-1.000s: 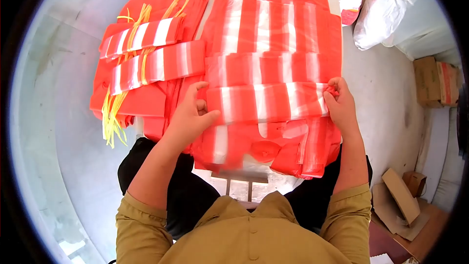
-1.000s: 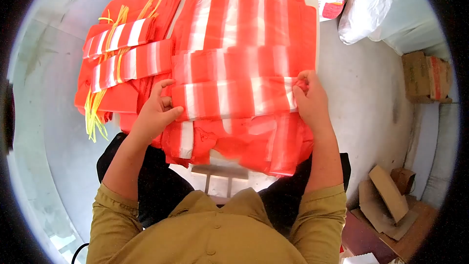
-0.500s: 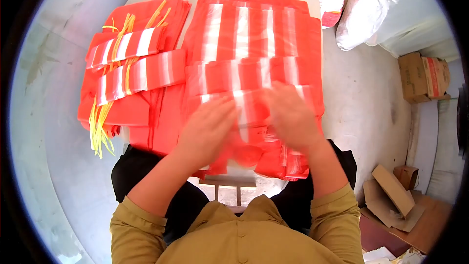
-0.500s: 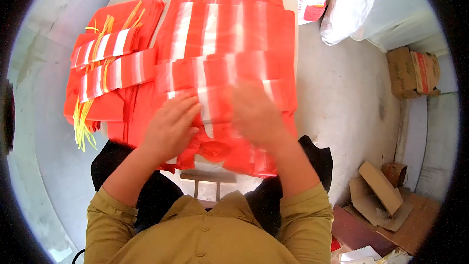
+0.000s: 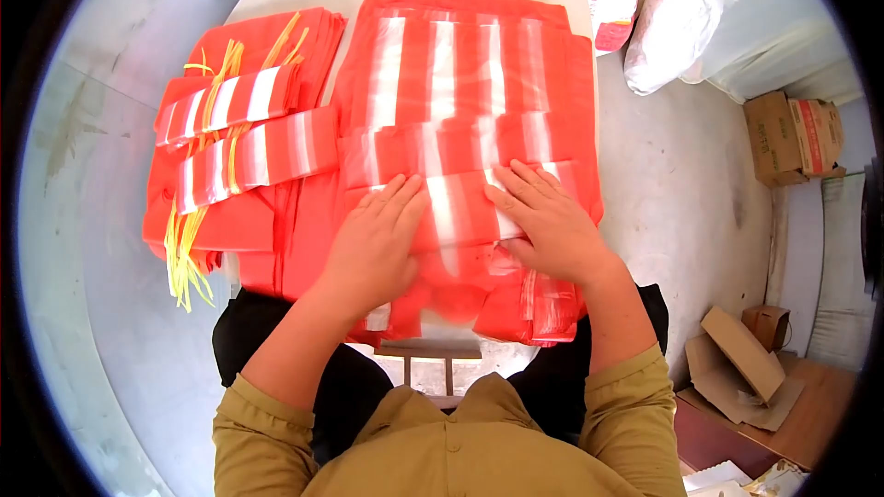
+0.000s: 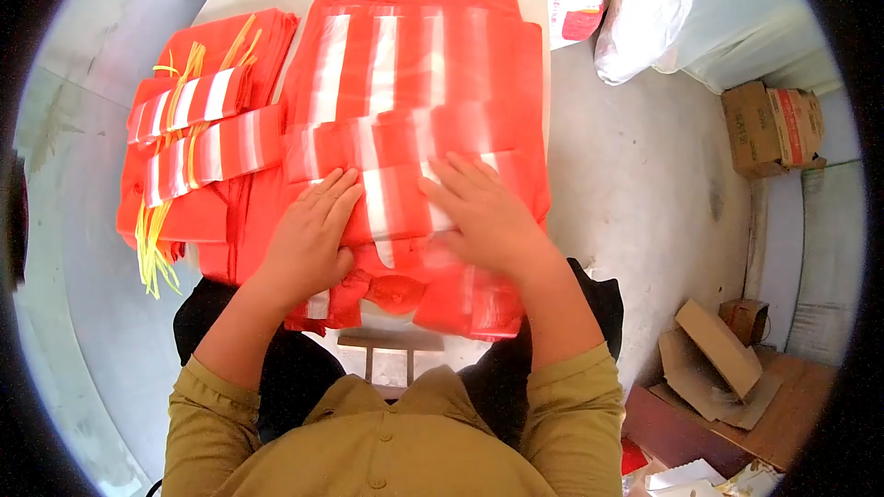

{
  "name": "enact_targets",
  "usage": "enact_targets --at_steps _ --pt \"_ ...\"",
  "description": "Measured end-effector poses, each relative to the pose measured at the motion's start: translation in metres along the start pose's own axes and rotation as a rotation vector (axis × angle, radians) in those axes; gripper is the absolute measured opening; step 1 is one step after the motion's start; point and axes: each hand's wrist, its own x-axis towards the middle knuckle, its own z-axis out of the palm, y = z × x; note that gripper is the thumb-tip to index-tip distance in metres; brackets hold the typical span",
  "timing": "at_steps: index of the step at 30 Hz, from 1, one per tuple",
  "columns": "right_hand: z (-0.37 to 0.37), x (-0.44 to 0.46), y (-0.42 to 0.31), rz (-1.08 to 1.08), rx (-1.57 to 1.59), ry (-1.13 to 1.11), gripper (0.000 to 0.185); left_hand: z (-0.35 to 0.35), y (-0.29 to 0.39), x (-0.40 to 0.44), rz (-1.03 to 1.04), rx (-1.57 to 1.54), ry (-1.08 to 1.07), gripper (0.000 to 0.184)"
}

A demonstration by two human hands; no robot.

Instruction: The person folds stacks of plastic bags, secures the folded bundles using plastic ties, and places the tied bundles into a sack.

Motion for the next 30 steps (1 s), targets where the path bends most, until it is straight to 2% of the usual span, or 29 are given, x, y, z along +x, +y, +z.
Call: enact_targets --at_steps 8,14,17,23,26,30 --pt "-0.008 0.002 0.006 0.000 -0.062 0.040 0.068 -0.017 -0.009 -0.002 -0.030 0.026 -0.006 0.066" --pt "-0.002 0.005 0.005 -0.005 -0.145 0.068 0.066 -0.019 -0.015 -0.004 0.036 0.090 0.000 0.069" --pt "-0.023 0.002 -0.009 0.055 -0.117 -0.056 0.060 -0.034 -0.010 -0.006 0.014 0.029 -0.058 0.065" --pt "-0.082 -0.013 -0.028 0.287 0.173 -0.325 0.048 -0.060 -0.013 -0.013 -0.063 -0.531 -0.209 0.048" --pt "-0.085 -0.027 -0.009 0.313 0.215 -0.254 0.039 -0.063 -0.020 -0.013 -0.238 -0.738 -0.230 0.033" --pt "-0.070 -0.038 0.031 0.466 0.557 -0.100 0.019 -0.057 -0.030 -0.010 -0.400 -0.853 -0.179 0.027"
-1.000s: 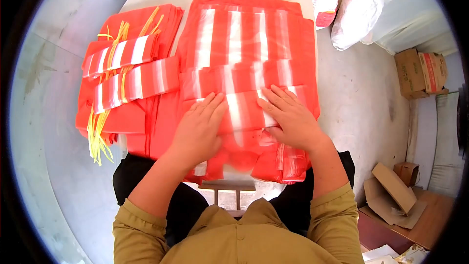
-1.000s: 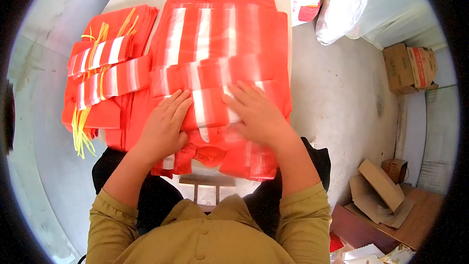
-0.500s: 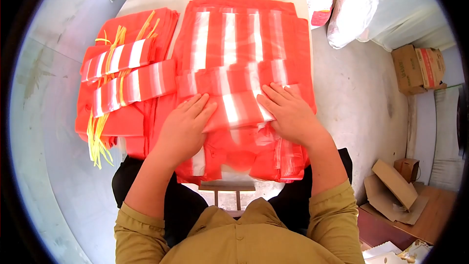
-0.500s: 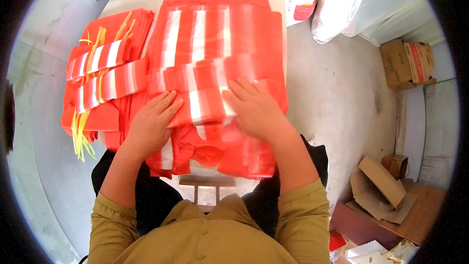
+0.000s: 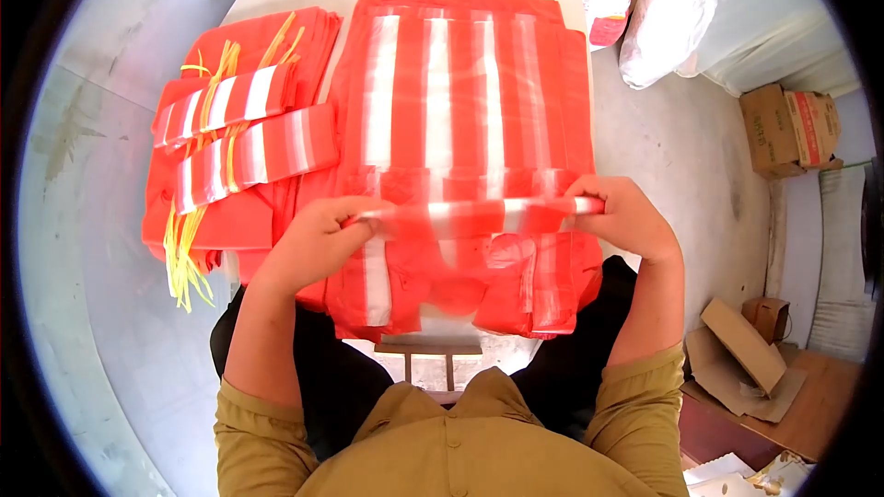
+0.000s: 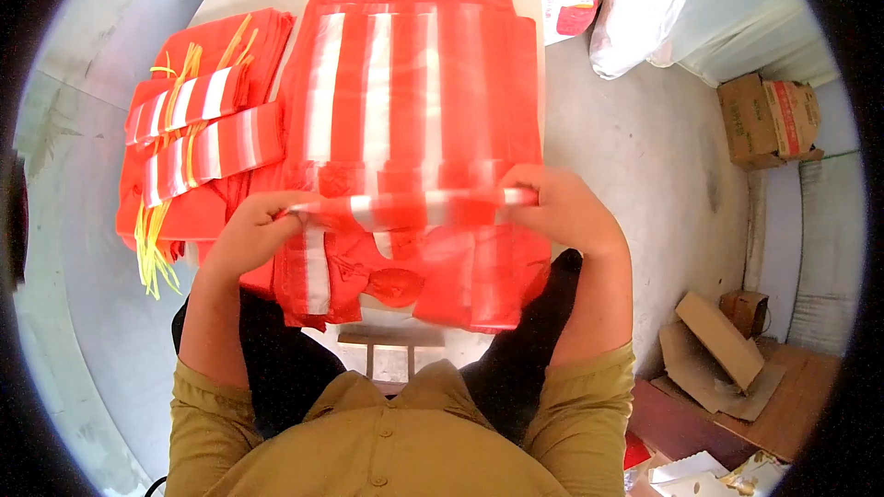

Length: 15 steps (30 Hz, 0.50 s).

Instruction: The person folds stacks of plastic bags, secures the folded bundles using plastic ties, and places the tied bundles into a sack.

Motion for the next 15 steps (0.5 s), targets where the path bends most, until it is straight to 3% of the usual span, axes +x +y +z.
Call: enact_targets --at_steps 2,8,11,15 --pt "0.001 0.009 0.011 0.105 0.208 0.058 0.008 -0.003 -0.005 0.006 -0.071 -0.035 0.112 0.028" --pt "0.020 0.027 0.036 0.083 0.373 0.272 0.011 0.002 -0.019 0.009 -0.057 -0.158 0.287 0.059" --pt "0.027 0.031 0.040 0.047 0.370 0.330 0.015 0.002 -0.018 0.008 -0.114 0.099 0.318 0.063" --pt "0.032 0.036 0.046 0.031 0.260 0.394 0.017 0.011 -0.021 0.013 -0.063 0.185 0.431 0.056"
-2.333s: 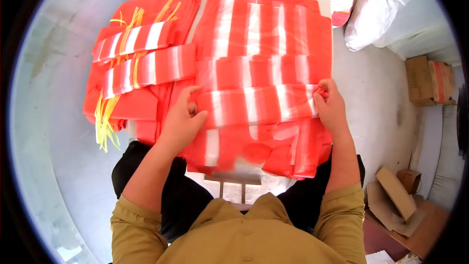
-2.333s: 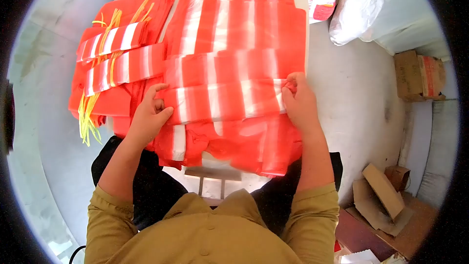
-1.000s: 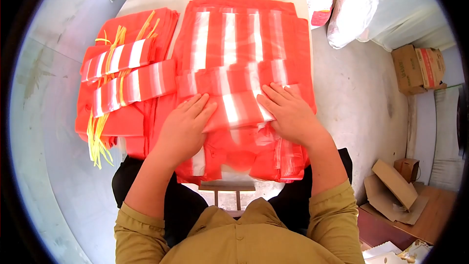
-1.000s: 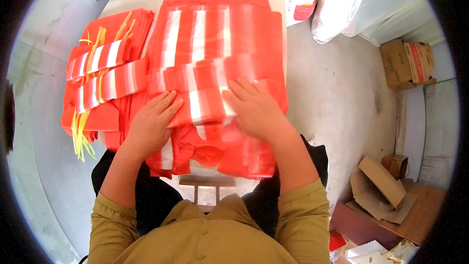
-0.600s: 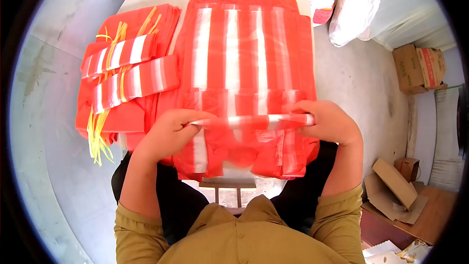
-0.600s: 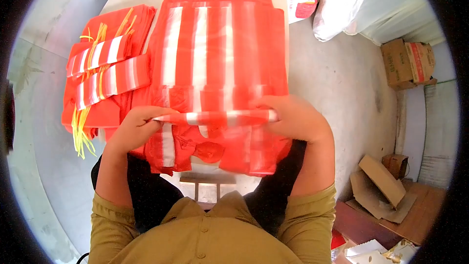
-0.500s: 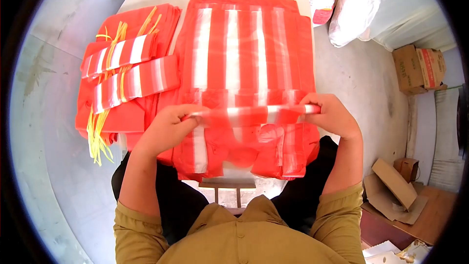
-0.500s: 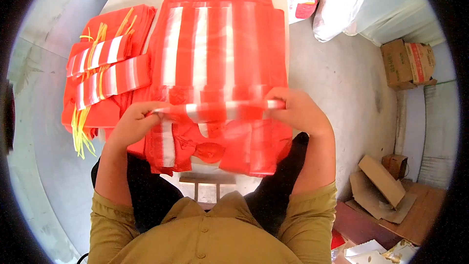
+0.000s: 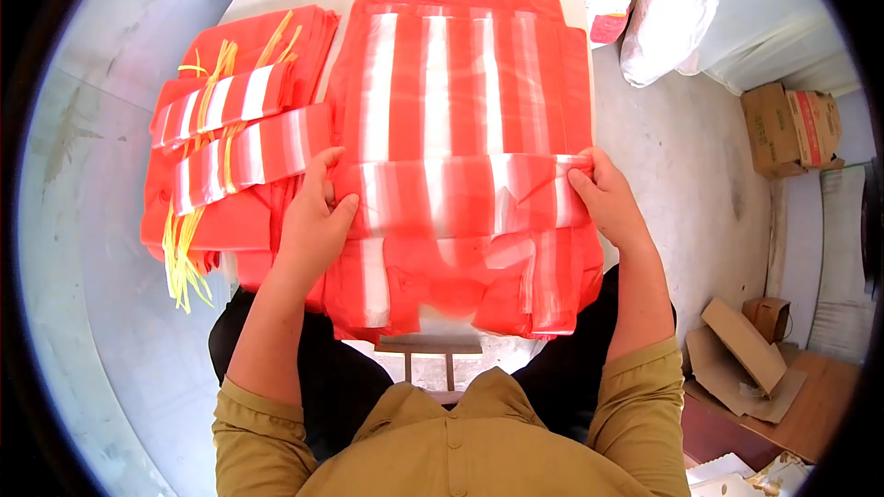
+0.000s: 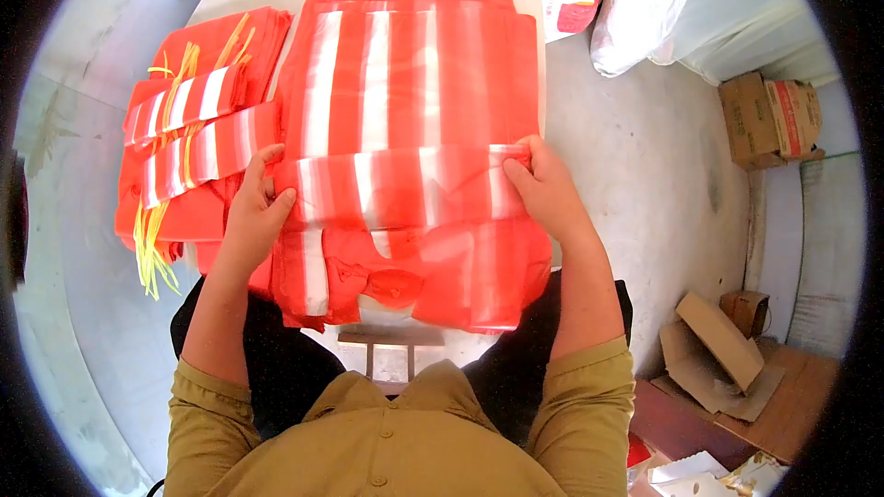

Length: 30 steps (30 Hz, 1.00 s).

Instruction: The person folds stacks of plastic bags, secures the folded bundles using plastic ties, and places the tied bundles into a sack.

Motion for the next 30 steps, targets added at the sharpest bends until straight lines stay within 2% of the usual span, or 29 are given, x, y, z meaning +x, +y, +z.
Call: enact_targets --at_steps 2,5,8,11,14,16,18,20,24,30 --pt "0.003 -0.001 -0.003 0.074 -0.058 0.007 0.014 0.006 0.001 -0.002 0.005 -0.006 0.036 0.053" --pt "0.010 -0.001 -0.005 0.051 -0.192 0.040 0.015 0.017 -0.008 0.000 0.114 0.068 0.141 0.044" --pt "0.011 -0.003 -0.008 0.071 -0.210 0.065 0.018 0.015 0.008 0.001 0.025 0.102 0.101 0.040" --pt "0.009 -0.008 -0.032 0.128 -0.594 0.106 0.029 0.016 -0.005 0.006 0.280 0.283 0.182 0.036" --pt "0.023 -0.008 -0.026 -0.443 -0.840 0.408 0.033 0.016 0.010 0.003 0.423 0.617 0.306 0.036" --pt "0.038 -0.019 -0.043 -0.488 -0.878 0.185 0.038 0.023 0.021 -0.001 0.610 0.603 0.203 0.042" --pt "0.066 -0.028 -0.049 -0.694 -0.702 -0.047 0.053 0.036 0.027 -0.004 0.741 0.586 0.064 0.051" --pt "0.093 -0.036 -0.052 -0.721 -0.670 -0.113 0.064 0.056 0.023 -0.005 0.812 0.563 -0.110 0.060" --pt "0.093 -0.029 -0.048 -0.675 -0.729 -0.222 0.079 0.066 0.019 -0.003 0.728 0.566 -0.105 0.070" --pt "0.074 -0.020 -0.042 -0.576 -0.709 -0.275 0.084 0.049 0.021 0.002 0.642 0.594 -0.147 0.076"
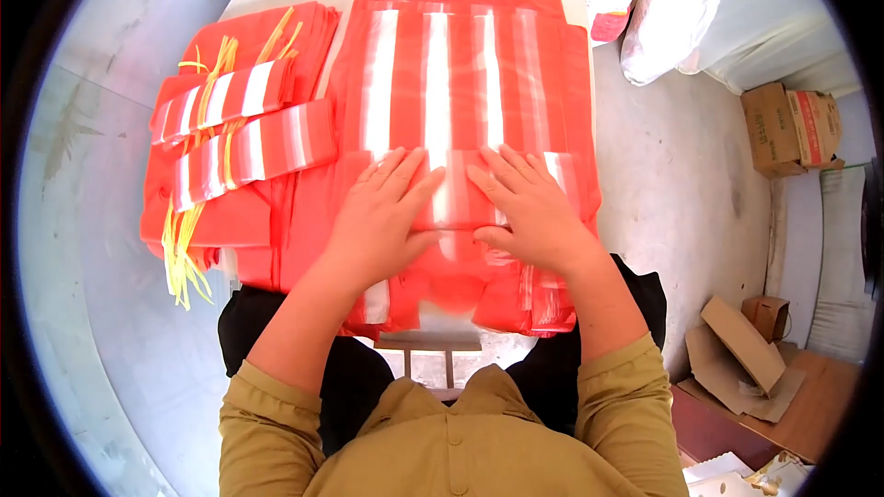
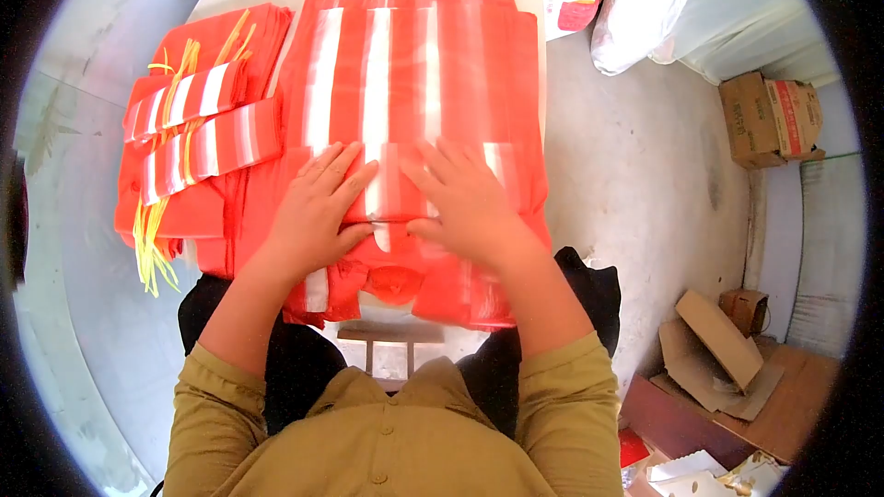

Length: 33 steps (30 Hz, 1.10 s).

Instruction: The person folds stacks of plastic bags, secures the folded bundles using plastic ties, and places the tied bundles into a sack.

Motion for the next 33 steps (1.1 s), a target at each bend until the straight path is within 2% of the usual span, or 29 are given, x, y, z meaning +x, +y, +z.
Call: enact_targets --at_steps 3,8,12,17,18,20,21,23,24,26,27,28,29,30,31,33 --pt "-0.013 -0.003 0.009 0.023 0.001 -0.039 0.084 -0.002 -0.007 -0.002 -0.026 -0.029 -0.002 0.077" --pt "-0.018 -0.005 0.014 -0.042 -0.035 0.043 0.074 -0.004 -0.008 -0.001 -0.036 -0.024 0.009 0.076" --pt "-0.020 -0.008 0.014 -0.039 -0.129 0.130 0.059 -0.007 -0.011 0.000 -0.017 0.003 0.033 0.065" --pt "-0.040 -0.015 0.022 0.218 -0.116 0.052 0.058 -0.001 -0.025 -0.002 0.059 0.133 0.177 0.051" --pt "-0.043 -0.016 0.026 0.268 -0.113 0.030 0.058 -0.002 -0.024 -0.002 0.022 0.108 0.186 0.049" --pt "-0.047 -0.021 0.035 0.249 -0.175 0.208 0.052 -0.008 -0.019 -0.002 -0.052 0.060 0.203 0.046" --pt "-0.049 -0.020 0.035 0.239 -0.205 0.297 0.049 -0.012 -0.016 -0.002 -0.100 -0.038 0.209 0.041" --pt "-0.053 -0.010 0.030 0.211 0.034 0.813 0.052 -0.019 -0.009 -0.002 -0.196 -0.235 0.217 0.033" --pt "-0.053 -0.005 0.027 0.193 0.161 1.067 0.054 -0.022 -0.005 -0.003 -0.311 -0.526 0.153 0.033" --pt "-0.050 -0.001 0.027 0.130 0.512 1.110 0.056 -0.025 0.001 -0.005 -0.535 -1.108 0.006 0.032" --pt "-0.046 0.001 0.027 0.097 0.688 1.124 0.058 -0.019 0.003 -0.007 -0.597 -1.310 -0.034 0.038" --pt "-0.035 0.001 0.027 0.150 0.880 0.977 0.061 -0.008 0.005 -0.010 -0.657 -1.512 -0.075 0.043" --pt "-0.025 0.002 0.027 0.228 0.910 0.813 0.061 -0.001 0.008 -0.012 -0.716 -1.714 -0.117 0.050" --pt "-0.017 0.004 0.025 0.304 0.935 0.646 0.060 -0.001 0.012 -0.010 -0.748 -1.774 -0.194 0.061" --pt "-0.011 0.005 0.022 0.377 0.955 0.478 0.060 0.000 0.017 -0.009 -0.742 -1.743 -0.201 0.062" --pt "-0.002 0.008 0.009 0.405 0.914 0.430 0.060 0.002 0.025 -0.008 -0.733 -1.681 -0.214 0.065"
